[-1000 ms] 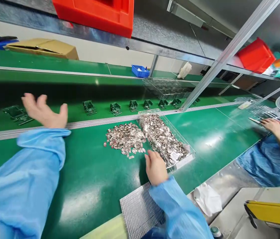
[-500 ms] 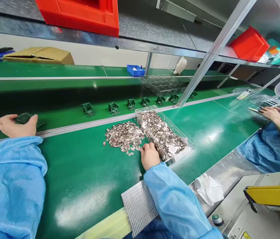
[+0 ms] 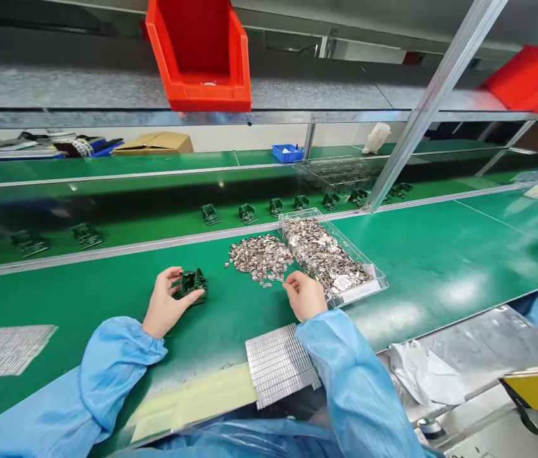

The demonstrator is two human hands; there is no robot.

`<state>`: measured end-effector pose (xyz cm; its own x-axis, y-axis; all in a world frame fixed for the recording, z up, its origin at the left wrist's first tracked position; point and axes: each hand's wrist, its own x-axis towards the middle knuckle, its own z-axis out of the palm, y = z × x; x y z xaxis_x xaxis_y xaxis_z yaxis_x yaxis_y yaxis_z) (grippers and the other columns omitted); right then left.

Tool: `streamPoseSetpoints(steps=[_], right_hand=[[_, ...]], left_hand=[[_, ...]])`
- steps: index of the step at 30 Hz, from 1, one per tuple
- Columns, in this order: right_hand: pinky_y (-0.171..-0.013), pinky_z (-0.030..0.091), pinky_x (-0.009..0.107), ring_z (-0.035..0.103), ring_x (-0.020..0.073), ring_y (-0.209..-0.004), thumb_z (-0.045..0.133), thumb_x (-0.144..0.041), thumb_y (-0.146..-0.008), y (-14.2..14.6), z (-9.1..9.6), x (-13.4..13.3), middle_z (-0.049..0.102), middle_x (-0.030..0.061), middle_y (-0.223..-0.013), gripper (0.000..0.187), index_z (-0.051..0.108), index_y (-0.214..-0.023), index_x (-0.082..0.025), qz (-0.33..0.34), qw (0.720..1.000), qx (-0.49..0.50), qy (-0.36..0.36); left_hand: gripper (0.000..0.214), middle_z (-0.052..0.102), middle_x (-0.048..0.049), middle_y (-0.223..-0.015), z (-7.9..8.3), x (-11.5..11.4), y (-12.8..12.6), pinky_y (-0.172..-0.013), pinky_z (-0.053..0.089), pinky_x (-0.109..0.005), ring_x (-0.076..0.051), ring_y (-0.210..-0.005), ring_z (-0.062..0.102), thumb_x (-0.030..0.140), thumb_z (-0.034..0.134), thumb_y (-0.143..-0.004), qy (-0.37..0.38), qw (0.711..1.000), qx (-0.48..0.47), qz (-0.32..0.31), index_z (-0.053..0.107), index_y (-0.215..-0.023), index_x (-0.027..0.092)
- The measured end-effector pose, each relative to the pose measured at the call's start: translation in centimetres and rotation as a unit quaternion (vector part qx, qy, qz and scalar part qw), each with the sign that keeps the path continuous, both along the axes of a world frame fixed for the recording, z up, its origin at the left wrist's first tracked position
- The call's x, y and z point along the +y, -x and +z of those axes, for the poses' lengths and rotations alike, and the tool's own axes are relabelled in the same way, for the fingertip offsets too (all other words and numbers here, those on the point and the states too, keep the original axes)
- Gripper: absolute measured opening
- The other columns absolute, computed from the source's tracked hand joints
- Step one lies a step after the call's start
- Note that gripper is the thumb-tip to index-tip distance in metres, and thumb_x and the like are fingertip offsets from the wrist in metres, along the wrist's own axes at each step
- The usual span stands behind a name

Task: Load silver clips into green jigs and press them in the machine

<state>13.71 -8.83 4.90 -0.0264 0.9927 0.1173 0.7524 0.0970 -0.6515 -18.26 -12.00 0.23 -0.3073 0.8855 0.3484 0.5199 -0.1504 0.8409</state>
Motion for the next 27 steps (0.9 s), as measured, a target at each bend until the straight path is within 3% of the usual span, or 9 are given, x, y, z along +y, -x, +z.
streamPoseSetpoints(steps=[3,6,9,12,15,19,22,27], right_hand=[[-0.069,0.051,0.03,0.066,0.0186,-0.074,0.052,-0.029,-0.087,0.2,1.0,-2.3,0.069,0.0049,-0.083,0.017,0.066,-0.091,-0.02,0.036,0.996,0.077,-0.036],[-0.073,0.051,0.035,0.066,0.0216,-0.079,0.055,-0.033,-0.085,0.5,1.8,-4.6,0.07,0.0071,-0.088,0.021,0.069,-0.09,-0.02,0.076,0.98,0.165,-0.076],[-0.07,0.052,0.035,0.065,0.0217,-0.076,0.061,-0.035,-0.082,0.9,2.6,-6.7,0.069,0.0065,-0.083,0.019,0.069,-0.089,-0.02,0.096,0.968,0.228,-0.049],[-0.069,0.051,0.034,0.065,0.0207,-0.074,0.067,-0.037,-0.079,1.3,2.9,-8.5,0.069,0.0054,-0.08,0.021,0.067,-0.092,-0.02,0.077,0.959,0.271,-0.002],[-0.069,0.051,0.032,0.064,0.0196,-0.075,0.069,-0.038,-0.08,2.1,2.5,-10.0,0.067,0.0044,-0.078,0.022,0.064,-0.091,-0.02,0.053,0.949,0.308,0.033],[-0.071,0.05,0.031,0.062,0.0185,-0.076,0.069,-0.037,-0.079,4.6,1.1,-11.3,0.065,0.0035,-0.079,0.021,0.061,-0.09,-0.02,0.023,0.93,0.362,0.058],[-0.069,0.049,0.03,0.061,0.0174,-0.073,0.07,-0.035,-0.078,6.6,0.2,-11.5,0.065,0.0028,-0.078,0.022,0.059,-0.09,-0.02,0.0,0.922,0.379,0.076],[-0.065,0.047,0.029,0.059,0.0161,-0.068,0.068,-0.033,-0.076,8.3,-0.6,-11.4,0.064,0.0014,-0.074,0.021,0.056,-0.087,-0.02,-0.033,0.921,0.379,0.081]], left_hand=[[0.1,0.04,-0.015,-0.143,0.3,-2.7,-0.1,-0.109,0.037,-0.054,-0.032,-0.134,0.042,0.047,0.08,-0.063,0.045,0.997,0.035,-0.052,0.024,-0.143,0.027],[0.12,0.038,-0.0182,-0.148,0.6,-3.7,0.7,-0.114,0.028,-0.056,-0.034,-0.139,0.036,0.047,0.083,-0.059,0.087,0.984,0.114,-0.102,0.007,-0.15,0.026],[0.118,0.048,-0.0196,-0.139,1.1,-3.2,1.5,-0.108,0.035,-0.058,-0.037,-0.131,0.046,0.046,0.083,-0.059,0.126,0.966,0.173,-0.145,0.012,-0.15,0.022],[0.097,0.054,-0.0157,-0.131,1.5,-2.4,1.8,-0.104,0.041,-0.056,-0.035,-0.123,0.053,0.04,0.081,-0.064,0.128,0.956,0.188,-0.183,0.029,-0.144,0.022],[0.073,0.054,-0.0126,-0.126,1.6,-2.3,0.6,-0.102,0.046,-0.049,-0.029,-0.118,0.056,0.033,0.077,-0.069,0.063,0.965,0.129,-0.218,0.042,-0.132,0.022],[0.057,0.05,-0.0106,-0.124,1.3,-3.8,-3.0,-0.086,0.057,-0.036,-0.022,-0.109,0.06,0.03,0.077,-0.071,0.02,0.966,-0.053,-0.251,0.048,-0.119,0.022],[0.056,0.054,-0.0087,-0.122,1.3,-5.5,-5.4,-0.078,0.058,-0.029,-0.018,-0.103,0.063,0.027,0.078,-0.07,0.054,0.944,-0.15,-0.289,0.048,-0.117,0.023],[0.055,0.063,-0.0014,-0.093,1.7,-6.6,-6.8,-0.065,0.054,-0.021,-0.011,-0.074,0.064,0.024,0.078,-0.068,0.173,0.901,-0.228,-0.327,0.049,-0.115,0.022]])
